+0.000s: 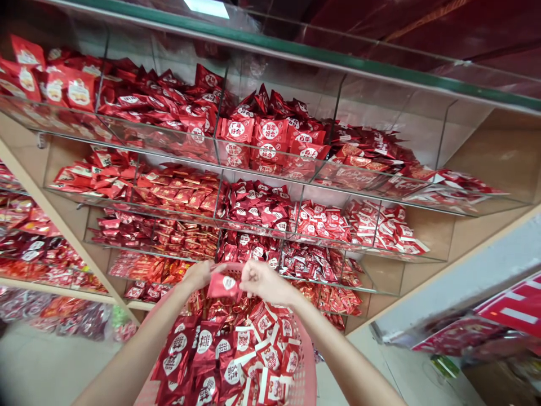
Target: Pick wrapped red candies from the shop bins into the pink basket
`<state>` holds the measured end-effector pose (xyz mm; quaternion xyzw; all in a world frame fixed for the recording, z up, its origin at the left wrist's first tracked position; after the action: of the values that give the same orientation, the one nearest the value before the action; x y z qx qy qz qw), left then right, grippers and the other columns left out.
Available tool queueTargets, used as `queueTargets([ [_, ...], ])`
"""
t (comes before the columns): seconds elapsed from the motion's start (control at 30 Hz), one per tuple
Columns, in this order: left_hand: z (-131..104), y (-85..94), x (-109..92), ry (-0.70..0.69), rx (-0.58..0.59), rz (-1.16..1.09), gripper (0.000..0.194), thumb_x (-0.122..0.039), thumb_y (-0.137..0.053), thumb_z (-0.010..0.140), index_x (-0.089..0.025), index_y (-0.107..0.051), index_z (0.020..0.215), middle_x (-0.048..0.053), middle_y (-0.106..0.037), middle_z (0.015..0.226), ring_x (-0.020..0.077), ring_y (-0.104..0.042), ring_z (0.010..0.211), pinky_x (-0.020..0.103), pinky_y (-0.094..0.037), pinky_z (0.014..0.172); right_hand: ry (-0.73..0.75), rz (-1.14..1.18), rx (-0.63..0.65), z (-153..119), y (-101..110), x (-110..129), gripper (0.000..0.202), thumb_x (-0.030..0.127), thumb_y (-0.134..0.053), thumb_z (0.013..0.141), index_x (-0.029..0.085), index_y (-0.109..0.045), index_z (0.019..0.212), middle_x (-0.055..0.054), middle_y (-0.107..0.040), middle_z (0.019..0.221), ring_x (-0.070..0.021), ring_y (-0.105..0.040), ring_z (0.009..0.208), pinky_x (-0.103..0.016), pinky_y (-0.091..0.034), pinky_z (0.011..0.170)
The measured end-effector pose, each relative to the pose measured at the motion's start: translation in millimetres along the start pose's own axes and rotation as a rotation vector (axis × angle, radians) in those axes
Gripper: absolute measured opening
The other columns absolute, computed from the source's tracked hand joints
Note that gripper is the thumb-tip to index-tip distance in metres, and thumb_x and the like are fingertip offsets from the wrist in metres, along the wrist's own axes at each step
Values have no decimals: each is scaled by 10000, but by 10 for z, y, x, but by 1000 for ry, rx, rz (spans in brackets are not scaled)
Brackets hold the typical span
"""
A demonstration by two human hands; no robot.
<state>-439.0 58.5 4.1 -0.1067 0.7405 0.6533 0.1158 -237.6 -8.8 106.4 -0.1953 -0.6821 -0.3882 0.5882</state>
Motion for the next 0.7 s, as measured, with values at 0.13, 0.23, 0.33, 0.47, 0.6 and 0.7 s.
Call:
queueTargets([
  [0.13, -14, 22, -11, -15, -27, 14, 783, -755, -140, 711, -170, -630, 887, 141, -686, 899, 273, -632, 851, 336, -454, 704, -205, -171, 258, -94, -232, -367, 117, 167, -573, 728, 173, -459, 753, 50, -509, 605, -77, -493, 513, -183, -354, 453],
  [0.23, -21, 30, -16, -18, -26, 23, 793, -754, -130, 710, -167, -630, 892, 145, -684, 898, 280, -630, 858, 346, -453, 710, -270, -430, 407, -154, -353, -442, 112, 102, -558, 683, 171, -498, 748, 47, -514, 638, -66, -455, 517, -165, -315, 439],
  [0.33, -25, 35, -20, -19, -23, 28, 794, -749, -130, 715, -161, -630, 902, 155, -682, 906, 286, -627, 869, 353, -453, 718, -230, -694, 539, -162, -508, -395, 151, 61, -524, 647, 173, -543, 747, 42, -525, 687, -65, -433, 546, -166, -302, 459],
  [0.47, -23, 29, -18, -20, -23, 31, 788, -746, -133, 718, -164, -628, 914, 154, -681, 921, 290, -625, 882, 356, -457, 714, -249, -897, 701, -106, -715, -407, 211, 63, -502, 622, 187, -599, 764, 42, -520, 667, -77, -412, 517, -177, -304, 449],
  [0.6, -10, 13, -9, -23, -31, 25, 788, -747, -132, 717, -165, -631, 900, 151, -681, 916, 288, -627, 870, 351, -457, 703, -244, -928, 762, -5, -852, -460, 285, 67, -509, 609, 199, -626, 833, 33, -555, 712, -93, -454, 536, -181, -321, 446],
  [0.7, -6, 7, -5, -31, -39, 19, 788, -750, -133, 713, -166, -632, 885, 150, -681, 908, 288, -628, 863, 352, -456, 701, -274, -956, 692, 65, -866, -448, 343, 57, -532, 596, 207, -614, 893, 25, -568, 754, -98, -465, 560, -179, -316, 450],
])
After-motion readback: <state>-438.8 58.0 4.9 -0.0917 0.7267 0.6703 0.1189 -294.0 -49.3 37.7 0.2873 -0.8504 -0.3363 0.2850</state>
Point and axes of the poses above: each hand's wrist, its own z-axis towards the middle knuckle, its own y-axis out of the back of the hand, x = y × z, the point moved 4 cm from there along z, towards the middle knuckle
